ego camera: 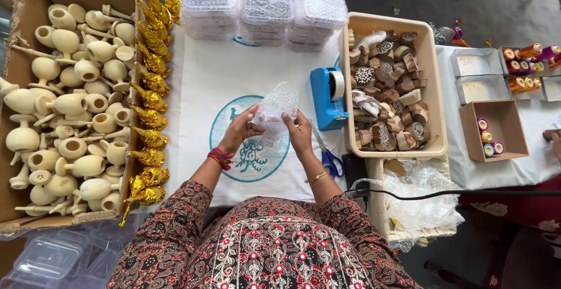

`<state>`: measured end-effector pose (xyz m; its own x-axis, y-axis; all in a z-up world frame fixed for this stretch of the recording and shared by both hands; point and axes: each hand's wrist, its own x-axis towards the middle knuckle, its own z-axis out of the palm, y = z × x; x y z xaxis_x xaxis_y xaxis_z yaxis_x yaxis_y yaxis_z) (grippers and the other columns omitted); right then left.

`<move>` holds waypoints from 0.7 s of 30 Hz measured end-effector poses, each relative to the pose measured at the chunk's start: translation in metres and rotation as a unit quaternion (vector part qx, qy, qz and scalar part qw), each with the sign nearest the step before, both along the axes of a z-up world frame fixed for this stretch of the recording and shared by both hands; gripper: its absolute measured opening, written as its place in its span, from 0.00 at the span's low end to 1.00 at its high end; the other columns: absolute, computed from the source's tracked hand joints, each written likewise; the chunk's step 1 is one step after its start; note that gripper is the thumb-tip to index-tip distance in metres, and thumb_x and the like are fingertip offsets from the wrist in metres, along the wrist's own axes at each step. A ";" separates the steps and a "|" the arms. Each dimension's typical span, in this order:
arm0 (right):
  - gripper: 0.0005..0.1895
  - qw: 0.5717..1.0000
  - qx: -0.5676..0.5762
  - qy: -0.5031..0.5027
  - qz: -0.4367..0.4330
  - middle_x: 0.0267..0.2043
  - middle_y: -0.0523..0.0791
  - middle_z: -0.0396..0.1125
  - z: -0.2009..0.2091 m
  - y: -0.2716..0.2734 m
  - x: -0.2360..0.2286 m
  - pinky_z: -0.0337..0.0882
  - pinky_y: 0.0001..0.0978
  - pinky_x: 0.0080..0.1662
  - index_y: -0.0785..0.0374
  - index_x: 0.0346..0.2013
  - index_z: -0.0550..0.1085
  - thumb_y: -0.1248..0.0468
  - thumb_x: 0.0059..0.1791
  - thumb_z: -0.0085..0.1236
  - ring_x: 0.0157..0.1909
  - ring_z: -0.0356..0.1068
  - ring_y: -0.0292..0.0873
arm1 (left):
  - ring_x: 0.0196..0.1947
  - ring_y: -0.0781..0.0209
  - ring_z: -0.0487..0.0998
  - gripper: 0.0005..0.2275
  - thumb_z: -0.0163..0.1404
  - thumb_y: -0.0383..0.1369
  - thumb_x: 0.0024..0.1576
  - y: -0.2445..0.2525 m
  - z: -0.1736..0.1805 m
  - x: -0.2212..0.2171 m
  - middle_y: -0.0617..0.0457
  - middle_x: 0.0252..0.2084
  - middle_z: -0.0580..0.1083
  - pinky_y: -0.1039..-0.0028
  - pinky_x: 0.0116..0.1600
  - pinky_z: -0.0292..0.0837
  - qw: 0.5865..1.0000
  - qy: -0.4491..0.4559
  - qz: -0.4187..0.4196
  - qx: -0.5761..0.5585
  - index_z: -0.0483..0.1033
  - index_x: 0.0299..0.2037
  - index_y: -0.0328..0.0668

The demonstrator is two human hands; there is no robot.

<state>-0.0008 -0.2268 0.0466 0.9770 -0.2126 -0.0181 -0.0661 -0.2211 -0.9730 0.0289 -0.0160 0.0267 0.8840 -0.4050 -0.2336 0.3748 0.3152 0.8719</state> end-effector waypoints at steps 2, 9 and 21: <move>0.17 1.000 -0.007 0.004 0.005 0.31 0.37 0.71 0.002 0.001 -0.002 0.64 0.23 0.35 0.63 0.45 0.78 0.52 0.52 0.61 0.31 0.61 0.28 | 0.36 0.66 0.82 0.30 0.55 0.48 0.57 0.001 -0.006 0.002 0.57 0.51 0.76 0.76 0.42 0.82 1.000 0.011 -0.011 -0.010 0.66 0.67 0.43; 0.15 0.998 -0.060 0.017 0.012 0.25 0.36 0.66 0.011 0.005 -0.004 0.59 0.24 0.31 0.64 0.39 0.78 0.53 0.51 0.64 0.27 0.57 0.28 | 0.27 0.70 0.78 0.20 0.60 0.47 0.54 0.000 0.008 0.015 0.57 0.37 0.76 0.80 0.30 0.76 0.993 0.037 -0.026 0.112 0.79 0.47 0.40; 0.23 0.953 0.276 0.096 0.078 0.45 0.36 0.72 0.013 -0.010 -0.008 0.66 0.24 0.45 0.63 0.61 0.72 0.53 0.56 0.49 0.42 0.65 0.30 | 0.38 0.71 0.78 0.15 0.62 0.35 0.56 -0.005 -0.008 0.029 0.57 0.39 0.79 0.78 0.41 0.75 0.974 -0.159 0.015 0.161 0.80 0.50 0.35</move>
